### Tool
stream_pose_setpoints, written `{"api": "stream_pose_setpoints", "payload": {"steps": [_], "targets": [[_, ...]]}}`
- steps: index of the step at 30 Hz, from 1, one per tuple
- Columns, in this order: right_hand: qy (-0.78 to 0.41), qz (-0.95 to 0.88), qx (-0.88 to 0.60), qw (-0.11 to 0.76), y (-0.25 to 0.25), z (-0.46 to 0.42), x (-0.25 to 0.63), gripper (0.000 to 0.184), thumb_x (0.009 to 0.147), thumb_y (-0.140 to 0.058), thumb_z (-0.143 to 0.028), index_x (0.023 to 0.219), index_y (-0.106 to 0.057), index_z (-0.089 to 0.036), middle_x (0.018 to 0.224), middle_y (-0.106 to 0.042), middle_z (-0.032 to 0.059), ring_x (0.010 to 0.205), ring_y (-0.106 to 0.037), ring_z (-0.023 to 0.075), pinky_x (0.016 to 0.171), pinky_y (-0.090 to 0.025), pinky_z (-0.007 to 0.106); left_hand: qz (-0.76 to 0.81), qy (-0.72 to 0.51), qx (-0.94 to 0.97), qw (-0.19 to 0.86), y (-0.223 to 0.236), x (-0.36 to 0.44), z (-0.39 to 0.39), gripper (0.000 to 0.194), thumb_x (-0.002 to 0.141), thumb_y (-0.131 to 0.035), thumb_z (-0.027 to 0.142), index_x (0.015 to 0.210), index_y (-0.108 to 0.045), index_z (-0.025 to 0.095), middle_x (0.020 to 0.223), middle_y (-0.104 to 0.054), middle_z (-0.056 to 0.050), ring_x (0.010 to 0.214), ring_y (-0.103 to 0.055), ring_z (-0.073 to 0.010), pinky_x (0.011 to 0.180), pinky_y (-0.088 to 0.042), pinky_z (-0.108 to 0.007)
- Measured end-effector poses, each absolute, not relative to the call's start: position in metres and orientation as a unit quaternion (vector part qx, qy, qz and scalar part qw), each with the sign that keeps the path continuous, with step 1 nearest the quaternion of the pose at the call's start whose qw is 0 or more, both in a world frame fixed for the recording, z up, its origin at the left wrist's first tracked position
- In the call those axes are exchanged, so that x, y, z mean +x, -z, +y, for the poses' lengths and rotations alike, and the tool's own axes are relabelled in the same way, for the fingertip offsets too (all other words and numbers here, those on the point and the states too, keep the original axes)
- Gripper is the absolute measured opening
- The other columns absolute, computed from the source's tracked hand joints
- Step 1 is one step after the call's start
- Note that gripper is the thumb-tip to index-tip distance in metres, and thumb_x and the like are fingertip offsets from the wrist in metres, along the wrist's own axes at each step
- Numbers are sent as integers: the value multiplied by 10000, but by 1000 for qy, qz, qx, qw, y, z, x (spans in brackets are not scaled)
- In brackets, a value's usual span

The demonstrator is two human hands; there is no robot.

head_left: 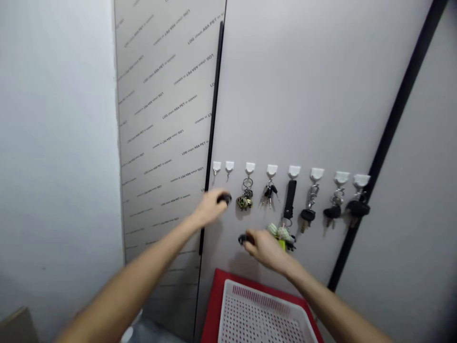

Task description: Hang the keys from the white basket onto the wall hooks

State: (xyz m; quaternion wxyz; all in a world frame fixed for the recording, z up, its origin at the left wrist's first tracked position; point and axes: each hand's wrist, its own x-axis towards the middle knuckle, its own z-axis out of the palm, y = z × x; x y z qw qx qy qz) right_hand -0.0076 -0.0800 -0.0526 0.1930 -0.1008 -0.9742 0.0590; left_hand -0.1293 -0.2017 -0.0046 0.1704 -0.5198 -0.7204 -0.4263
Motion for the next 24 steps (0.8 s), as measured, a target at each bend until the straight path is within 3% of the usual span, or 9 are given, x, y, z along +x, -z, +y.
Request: {"api": "stream_pose_setpoints", "payload": {"steps": [3,6,10,14,18,20,22,24], "targets": [[-105,-981,-134,92,122,-69,21,172,625,-358,-167,611,-528,-139,544,-543,23,464,-422,86,429,-220,186,-740,393,-547,16,95,-92,-190,335,592,-347,116,865,-539,151,870,-572,-34,808,-490,-126,749,-367,-223],[-99,-974,-192,61,172,-60,42,188,603,-360,-150,619,-547,-139,576,-568,40,493,-460,104,434,-232,194,-780,315,-534,-86,167,-61,-180,322,585,-357,126,838,-551,171,838,-584,-37,798,-502,-160,720,-381,-268],[-95,-971,-211,59,196,-54,57,173,560,-389,-136,574,-560,-160,567,-578,36,519,-491,125,440,-258,202,-811,225,-525,-128,204,-43,-175,337,563,-385,124,849,-547,199,880,-576,-56,829,-501,-202,708,-380,-311],[-153,-966,-174,114,153,-55,52,192,581,-373,-114,585,-561,-148,551,-574,30,519,-498,122,471,-318,202,-802,297,-514,-62,170,-55,-169,321,579,-380,112,853,-535,177,829,-575,-54,781,-509,-166,703,-378,-272],[-182,-904,-150,356,65,-50,34,234,671,-375,-256,796,-532,-135,698,-577,55,602,-511,133,592,-382,243,-737,523,-404,139,88,-79,-155,303,654,-392,219,943,-446,145,908,-506,-72,855,-459,-145,763,-344,-264],[-151,-855,-162,469,27,-46,23,297,674,-383,-287,904,-486,-131,815,-558,79,677,-513,147,651,-383,270,-718,570,-354,183,51,-87,-144,390,644,-436,306,1001,-390,158,989,-464,-78,924,-422,-165,779,-331,-285],[-122,-831,-176,513,2,-41,10,358,672,-393,-309,978,-435,-128,892,-535,98,740,-508,165,678,-376,292,-734,563,-328,191,27,-91,-130,502,595,-495,355,1036,-355,161,1016,-456,-89,952,-404,-195,774,-329,-311],[-103,-834,-214,498,-10,-38,-2,411,667,-402,-343,1018,-393,-129,868,-542,102,741,-512,182,650,-379,298,-754,536,-323,198,17,-92,-116,528,576,-518,340,1044,-349,163,1008,-474,-95,935,-419,-214,747,-340,-324]]}}
